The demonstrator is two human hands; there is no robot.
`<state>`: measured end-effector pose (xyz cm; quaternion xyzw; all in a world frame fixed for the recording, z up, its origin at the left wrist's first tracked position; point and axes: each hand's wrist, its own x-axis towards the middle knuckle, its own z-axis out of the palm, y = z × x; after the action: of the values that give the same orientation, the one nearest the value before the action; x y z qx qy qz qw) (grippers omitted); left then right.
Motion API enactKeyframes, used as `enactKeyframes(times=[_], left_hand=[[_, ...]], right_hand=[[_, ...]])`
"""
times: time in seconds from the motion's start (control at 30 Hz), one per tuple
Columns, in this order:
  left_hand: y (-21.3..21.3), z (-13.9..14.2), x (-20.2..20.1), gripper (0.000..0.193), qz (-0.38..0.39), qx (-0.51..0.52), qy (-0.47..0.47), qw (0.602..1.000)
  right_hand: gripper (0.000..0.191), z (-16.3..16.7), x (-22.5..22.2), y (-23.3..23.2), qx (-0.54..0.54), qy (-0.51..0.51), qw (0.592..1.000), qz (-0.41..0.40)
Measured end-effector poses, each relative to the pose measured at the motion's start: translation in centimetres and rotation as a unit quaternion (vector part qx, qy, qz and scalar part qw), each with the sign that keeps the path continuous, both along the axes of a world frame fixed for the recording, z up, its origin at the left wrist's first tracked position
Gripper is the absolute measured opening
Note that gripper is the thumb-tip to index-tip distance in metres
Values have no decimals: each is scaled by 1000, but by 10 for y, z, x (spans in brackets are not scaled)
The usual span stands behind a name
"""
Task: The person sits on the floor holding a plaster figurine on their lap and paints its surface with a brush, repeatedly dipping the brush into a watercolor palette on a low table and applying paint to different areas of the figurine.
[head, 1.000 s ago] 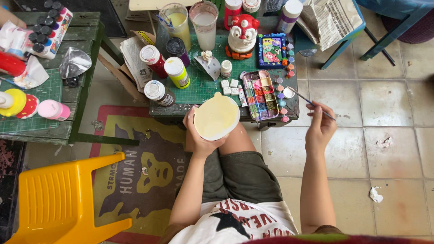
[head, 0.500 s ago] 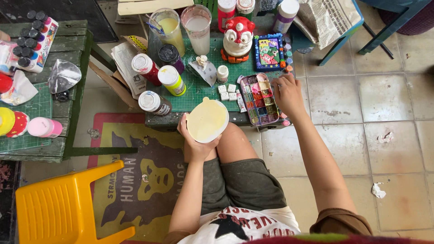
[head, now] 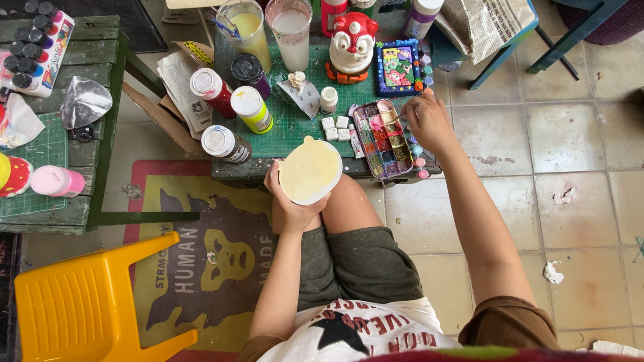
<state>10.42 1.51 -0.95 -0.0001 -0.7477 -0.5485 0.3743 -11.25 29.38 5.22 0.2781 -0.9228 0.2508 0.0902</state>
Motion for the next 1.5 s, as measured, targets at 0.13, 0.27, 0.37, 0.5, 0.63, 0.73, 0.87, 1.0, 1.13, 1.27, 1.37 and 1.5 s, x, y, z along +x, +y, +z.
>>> enactKeyframes(times=[0.13, 0.27, 0.37, 0.5, 0.63, 0.73, 0.87, 1.0, 1.13, 1.27, 1.37, 1.5], left_hand=[[-1, 0, 2, 120, -8, 13, -1, 1000], [-1, 0, 5, 120, -19, 22, -6, 1000], [0, 0, 5, 120, -24, 33, 0, 999], [-1, 1, 6, 119, -22, 24, 1, 999], [-1, 2, 7, 120, -24, 23, -11, 999], [-1, 2, 7, 120, -22, 21, -11, 999], [-1, 1, 8, 120, -26, 21, -13, 999], [0, 1, 8, 119, -20, 12, -2, 1000], [0, 7, 8, 119, -16, 10, 3, 1000], [-3, 29, 17, 121, -4, -18, 3, 1000], [-4, 54, 33, 121, -9, -57, 5, 998], [-3, 88, 49, 122, -12, -103, 34, 994]], right_hand=[[14, 3, -1, 1, 34, 60, 997, 27], [15, 1, 1, -2, 32, 34, 999, 23], [13, 1, 2, -3, 7, 36, 999, 30], [6, 2, 5, -2, 57, 120, 989, 62], [7, 3, 7, 0, 120, 122, 982, 84], [7, 4, 6, 1, 145, 123, 977, 97], [9, 3, 4, 2, 139, 117, 978, 104], [12, 4, 4, 0, 161, 100, 976, 106], [11, 16, 17, 4, 53, 75, 993, 78], [21, 50, 67, 14, -254, -90, 963, -19], [25, 81, 122, 21, -448, -81, 889, 47], [22, 113, 197, 18, -454, -16, 884, 111]])
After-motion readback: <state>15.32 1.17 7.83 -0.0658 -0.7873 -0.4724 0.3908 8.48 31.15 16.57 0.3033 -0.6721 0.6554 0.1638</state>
